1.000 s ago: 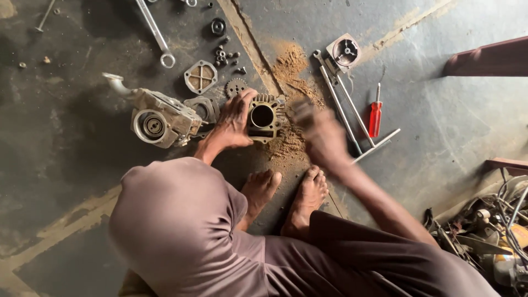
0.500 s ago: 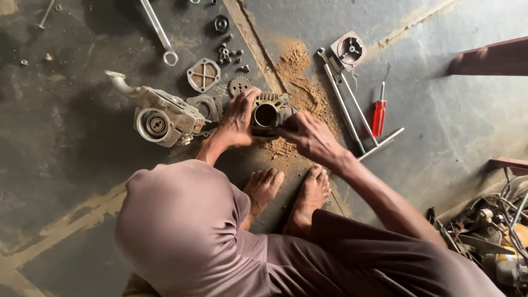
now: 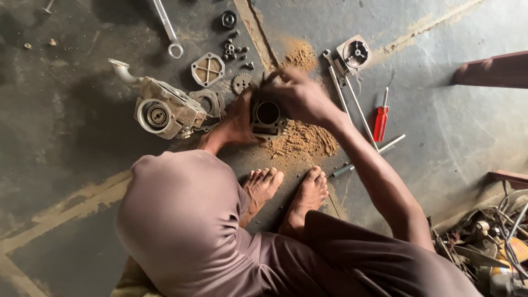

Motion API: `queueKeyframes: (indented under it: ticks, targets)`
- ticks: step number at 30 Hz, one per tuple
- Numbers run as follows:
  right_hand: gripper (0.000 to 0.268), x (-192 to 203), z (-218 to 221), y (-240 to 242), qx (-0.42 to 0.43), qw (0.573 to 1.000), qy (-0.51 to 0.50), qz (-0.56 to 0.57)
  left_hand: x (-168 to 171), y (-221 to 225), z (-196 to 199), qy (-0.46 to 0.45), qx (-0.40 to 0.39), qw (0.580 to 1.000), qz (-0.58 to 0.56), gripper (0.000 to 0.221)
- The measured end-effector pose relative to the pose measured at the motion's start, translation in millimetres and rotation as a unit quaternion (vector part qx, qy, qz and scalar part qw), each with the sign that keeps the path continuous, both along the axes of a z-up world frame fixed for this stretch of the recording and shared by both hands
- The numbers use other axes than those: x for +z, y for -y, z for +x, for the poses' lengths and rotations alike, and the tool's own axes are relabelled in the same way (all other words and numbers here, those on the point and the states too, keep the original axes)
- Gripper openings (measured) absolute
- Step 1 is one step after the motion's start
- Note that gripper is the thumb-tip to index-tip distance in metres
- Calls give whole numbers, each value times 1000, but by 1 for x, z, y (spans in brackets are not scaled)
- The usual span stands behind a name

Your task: Repairing and cleaning components of a motorcycle engine.

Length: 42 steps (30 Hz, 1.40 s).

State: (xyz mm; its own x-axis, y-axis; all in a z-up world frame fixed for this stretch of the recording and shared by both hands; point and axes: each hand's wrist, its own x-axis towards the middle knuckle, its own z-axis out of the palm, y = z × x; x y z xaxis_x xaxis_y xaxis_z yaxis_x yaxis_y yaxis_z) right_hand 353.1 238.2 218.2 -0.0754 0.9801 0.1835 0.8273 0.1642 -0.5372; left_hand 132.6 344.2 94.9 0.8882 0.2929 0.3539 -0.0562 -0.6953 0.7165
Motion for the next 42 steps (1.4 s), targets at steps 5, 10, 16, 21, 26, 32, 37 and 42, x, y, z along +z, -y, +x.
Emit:
queueKeyframes:
  ticks: [5,10,16,21,26,32,37,42]
  targets:
    - [45,-9,-4,10,93,995,41,2,-16,-6,-19,9,-20,1000,-8,130]
    - [29,16,-32,69,-99,828,-153,-530,-59,14,-64,23,-21,999,-25,131]
    - [34,46,-9,91,39,991,-72,-106,-69,44,-79,41,-19,998,-51,132]
    - [37,79,-31,9,-35,998,39,29,-66,34,-90,48,-16,997,-57,134]
    - [28,-4,-30,-26,86,984,127,-93,-51,25,-107,54,-27,996,-59,135]
    - [25,11,-33,-34,186,969,135,-87,12,-7,-48,60,-46,994,-86,137]
    - [29,2,-25,-37,162,976,123,-76,23,-27,-23,66,-63,991,-97,138]
    - [42,22,-8,-16,68,984,87,-138,19,-32,-21,78,-73,988,-113,140]
